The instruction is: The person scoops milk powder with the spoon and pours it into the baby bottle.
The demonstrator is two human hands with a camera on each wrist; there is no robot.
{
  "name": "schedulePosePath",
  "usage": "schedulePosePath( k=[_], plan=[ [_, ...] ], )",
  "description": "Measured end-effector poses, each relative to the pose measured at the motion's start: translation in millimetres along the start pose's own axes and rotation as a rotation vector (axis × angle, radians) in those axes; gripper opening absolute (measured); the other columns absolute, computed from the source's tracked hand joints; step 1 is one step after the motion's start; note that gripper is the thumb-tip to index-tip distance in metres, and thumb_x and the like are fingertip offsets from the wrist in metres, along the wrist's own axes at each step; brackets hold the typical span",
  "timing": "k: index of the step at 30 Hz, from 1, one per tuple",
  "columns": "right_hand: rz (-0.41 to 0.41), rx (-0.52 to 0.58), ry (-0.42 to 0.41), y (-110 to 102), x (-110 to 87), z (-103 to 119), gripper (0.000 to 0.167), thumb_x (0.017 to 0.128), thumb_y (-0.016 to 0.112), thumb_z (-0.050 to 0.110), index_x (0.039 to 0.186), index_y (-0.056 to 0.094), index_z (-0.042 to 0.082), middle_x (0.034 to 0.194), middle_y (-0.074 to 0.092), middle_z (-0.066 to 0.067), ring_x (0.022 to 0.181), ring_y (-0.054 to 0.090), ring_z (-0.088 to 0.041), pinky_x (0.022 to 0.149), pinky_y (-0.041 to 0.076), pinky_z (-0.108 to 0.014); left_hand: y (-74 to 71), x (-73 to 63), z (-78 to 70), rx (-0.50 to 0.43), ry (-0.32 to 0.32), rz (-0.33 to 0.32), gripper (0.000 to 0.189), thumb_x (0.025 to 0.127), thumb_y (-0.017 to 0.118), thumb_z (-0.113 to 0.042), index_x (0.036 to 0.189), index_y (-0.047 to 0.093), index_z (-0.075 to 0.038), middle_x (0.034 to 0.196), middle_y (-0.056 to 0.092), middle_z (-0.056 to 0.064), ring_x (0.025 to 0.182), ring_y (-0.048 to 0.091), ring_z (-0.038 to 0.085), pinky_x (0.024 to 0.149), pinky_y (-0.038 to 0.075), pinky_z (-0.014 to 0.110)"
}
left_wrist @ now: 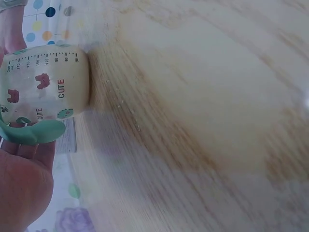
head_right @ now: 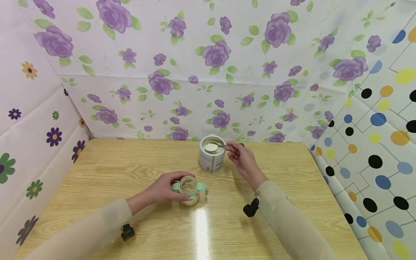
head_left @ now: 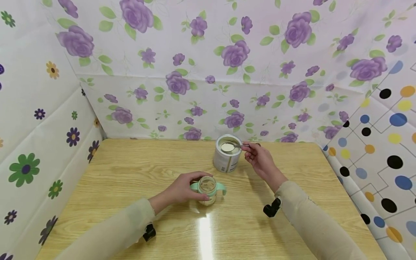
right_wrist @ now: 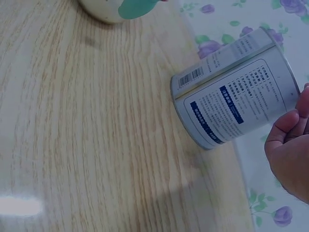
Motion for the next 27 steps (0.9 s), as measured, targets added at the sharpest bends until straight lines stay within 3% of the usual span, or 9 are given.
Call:
schedulePosePath(
  k=[6,15,27],
  plan=[
    [0.016,0.027,-0.006,5.5,-4.9,11.8,0.035,0.119,0.041,0.021,0.114,0.073,0.007,0.090,0.077,0.001,0.077,0.062,-0.010,0.076,0.054,-0.022,0.9,0.8,2.0,0.007,0.003,0.001,0.073,0.085,0.095,-0.031,0.149,0.064,-0.016,0.138,0.071,0.002,0.128,0.065,0.021,0.110,0.051,0.043],
    [0.099,0.098,0.022,24.1,-25.0,31.7,0.036,0.118,0.042,0.019,0.111,0.076,0.005,0.087,0.078,-0.003,0.073,0.065,-0.011,0.073,0.057,-0.023,-0.7,-2.0,1.0,0.004,0.005,-0.002,0.071,0.083,0.096,-0.031,0.147,0.066,-0.021,0.136,0.072,0.003,0.127,0.066,0.024,0.109,0.053,0.041],
    [0.270,0.007,0.052,54.9,-68.0,24.6,0.036,0.119,0.040,0.019,0.115,0.073,0.006,0.088,0.078,0.000,0.075,0.067,-0.009,0.076,0.057,-0.024,0.0,-1.4,1.7,-0.008,0.011,-0.002,0.072,0.083,0.096,-0.029,0.148,0.065,-0.019,0.135,0.073,0.004,0.125,0.067,0.025,0.107,0.054,0.040]
  ],
)
Point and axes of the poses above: each hand's wrist, its own x-axis towards the middle knuckle, its own y-axis out of the palm, z = x × y, the point moved 5 cm from there along x, towards the middle knuckle
